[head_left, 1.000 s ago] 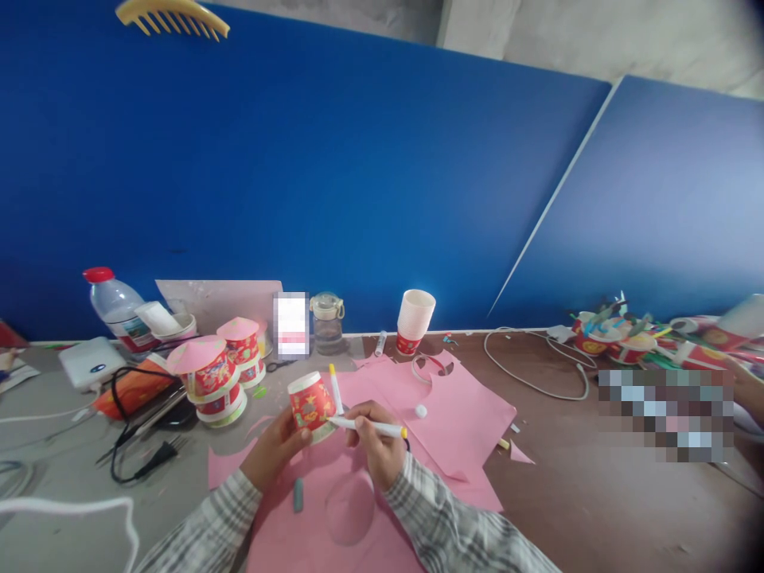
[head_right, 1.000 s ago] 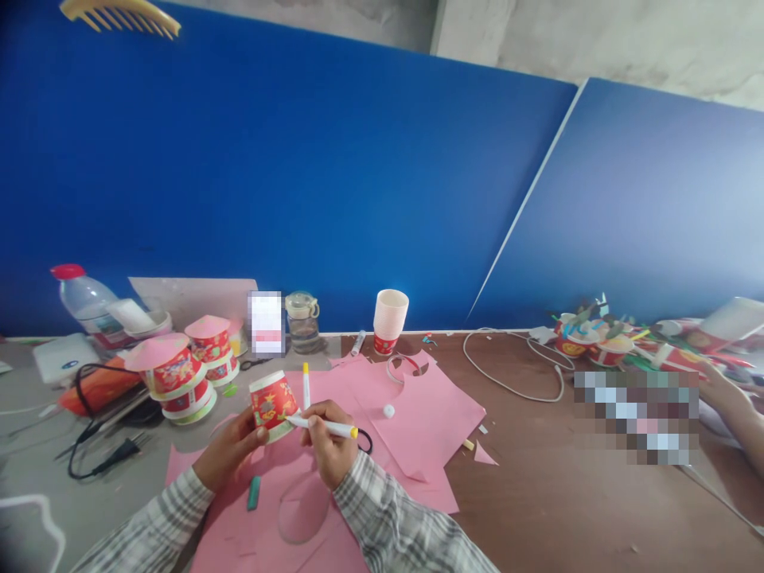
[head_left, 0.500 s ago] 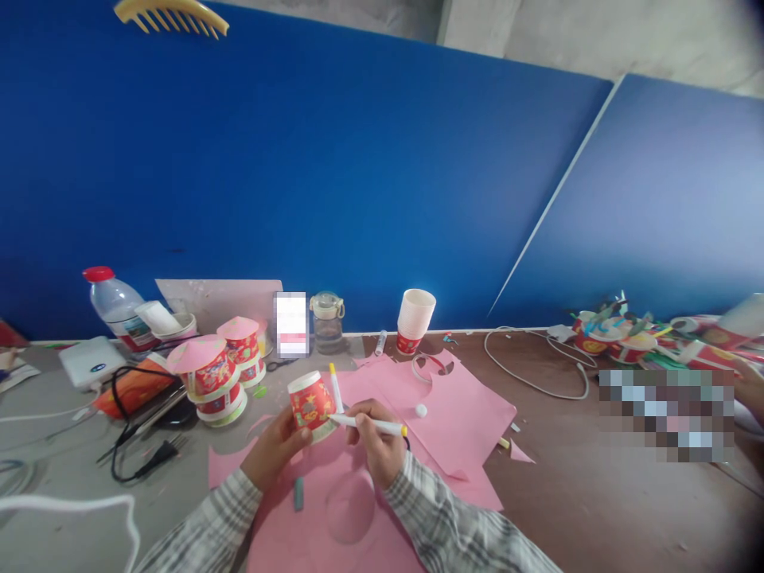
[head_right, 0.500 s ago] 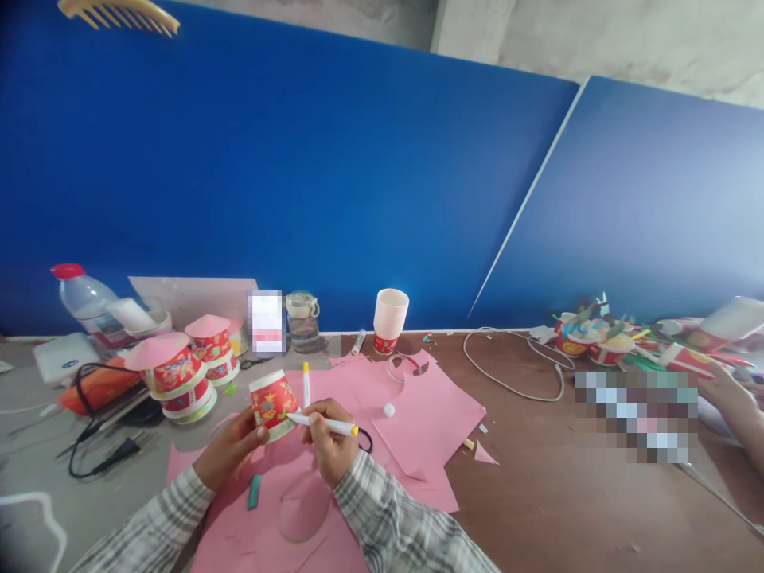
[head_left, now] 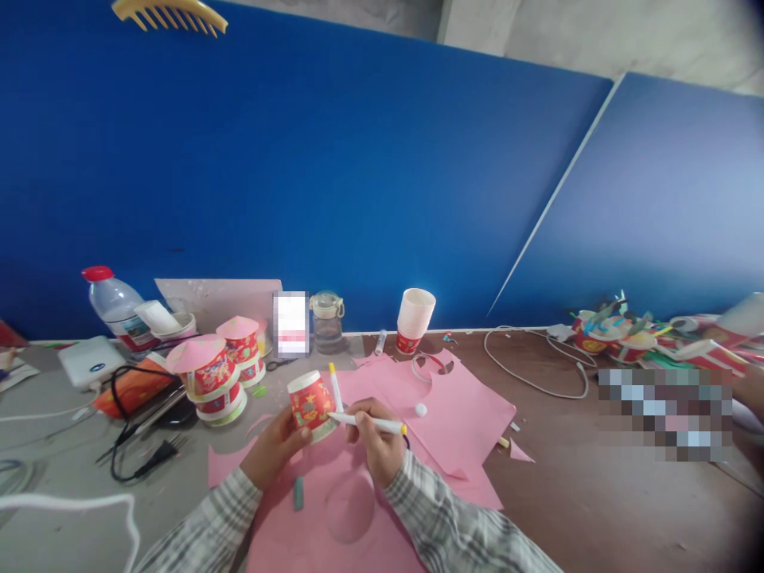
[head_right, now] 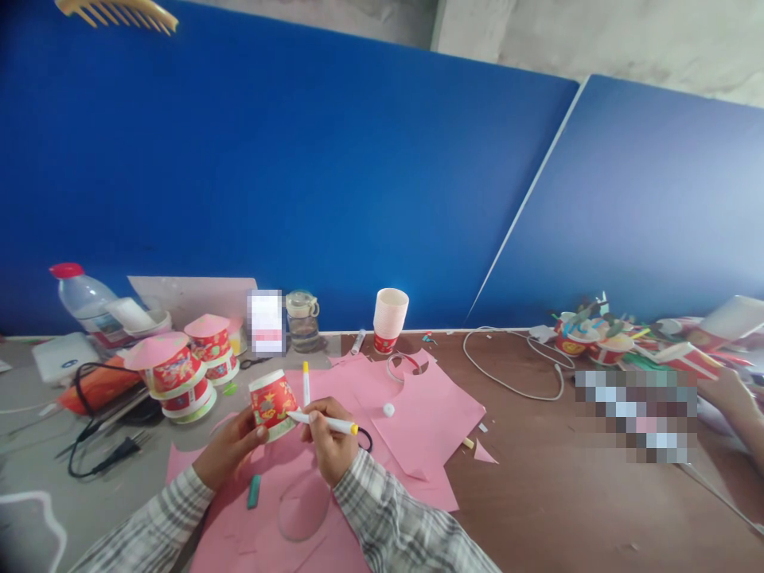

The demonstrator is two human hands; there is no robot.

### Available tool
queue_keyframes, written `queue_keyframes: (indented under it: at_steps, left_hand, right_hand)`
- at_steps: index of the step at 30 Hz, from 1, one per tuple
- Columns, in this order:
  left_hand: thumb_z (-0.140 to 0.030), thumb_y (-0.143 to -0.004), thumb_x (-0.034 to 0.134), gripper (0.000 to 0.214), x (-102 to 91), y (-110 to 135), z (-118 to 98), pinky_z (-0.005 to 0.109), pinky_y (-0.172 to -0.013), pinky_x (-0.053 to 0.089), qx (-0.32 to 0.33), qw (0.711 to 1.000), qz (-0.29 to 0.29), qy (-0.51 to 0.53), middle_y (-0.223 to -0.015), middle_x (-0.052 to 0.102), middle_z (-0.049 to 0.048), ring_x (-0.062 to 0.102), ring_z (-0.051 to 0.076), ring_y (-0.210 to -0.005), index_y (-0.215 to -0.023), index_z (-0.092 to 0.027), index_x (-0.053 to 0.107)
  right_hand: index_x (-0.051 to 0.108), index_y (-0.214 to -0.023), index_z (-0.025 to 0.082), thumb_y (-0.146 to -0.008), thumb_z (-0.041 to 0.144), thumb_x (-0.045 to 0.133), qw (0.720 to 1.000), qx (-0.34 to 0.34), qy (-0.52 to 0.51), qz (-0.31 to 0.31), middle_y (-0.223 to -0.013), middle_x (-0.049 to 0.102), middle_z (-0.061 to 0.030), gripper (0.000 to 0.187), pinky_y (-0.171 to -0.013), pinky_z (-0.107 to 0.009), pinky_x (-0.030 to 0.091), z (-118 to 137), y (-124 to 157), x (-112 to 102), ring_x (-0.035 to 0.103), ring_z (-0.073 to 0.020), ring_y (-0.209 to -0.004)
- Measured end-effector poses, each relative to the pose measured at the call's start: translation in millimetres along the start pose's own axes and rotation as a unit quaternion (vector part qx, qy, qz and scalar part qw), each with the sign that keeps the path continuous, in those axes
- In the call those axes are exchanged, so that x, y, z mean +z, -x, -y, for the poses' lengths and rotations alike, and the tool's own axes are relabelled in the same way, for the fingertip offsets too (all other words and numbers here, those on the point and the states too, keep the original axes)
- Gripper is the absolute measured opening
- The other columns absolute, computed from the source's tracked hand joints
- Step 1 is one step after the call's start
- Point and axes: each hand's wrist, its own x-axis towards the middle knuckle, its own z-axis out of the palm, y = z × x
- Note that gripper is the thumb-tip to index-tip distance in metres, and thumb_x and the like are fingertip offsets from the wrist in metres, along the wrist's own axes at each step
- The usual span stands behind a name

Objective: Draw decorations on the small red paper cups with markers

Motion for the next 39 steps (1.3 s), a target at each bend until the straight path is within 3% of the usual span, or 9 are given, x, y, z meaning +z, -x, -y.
queue_keyframes:
  at_steps: [33, 39]
  left_hand:
    - [-0.031, -0.055, 0.063, 0.042, 2.1, 0.3, -5.1, 0.047, -0.071, 0.043, 0.004, 1.000, -0.012, -0.013, -0.090, 0.069, 0.0153, 0.055, 0.038, -0.084, -0.093, -0.014, 0.060]
    - [-0.033, -0.054, 0.063, 0.039, 3.6, 0.3, -6.4, 0.046, -0.068, 0.044, 0.002, 1.000, -0.018, -0.017, -0.082, 0.071, 0.0144, 0.057, 0.037, -0.079, -0.088, -0.013, 0.062]
  right_hand:
    - [0.067, -0.069, 0.015, -0.073, 0.037, 0.054, 0.999, 0.015, -0.036, 0.005, -0.041, 0.059, -0.0001, 0.025, -0.042, -0.025, 0.043, -2.2, 2.2, 0.4, 0.051, -0.0158, -0.037]
    - [0.067, -0.068, 0.016, -0.072, 0.035, 0.056, 0.999, 0.017, -0.036, 0.005, -0.041, 0.060, -0.0001, 0.022, -0.041, -0.024, 0.043, -1.9, 2.3, 0.3, 0.052, -0.0155, -0.036]
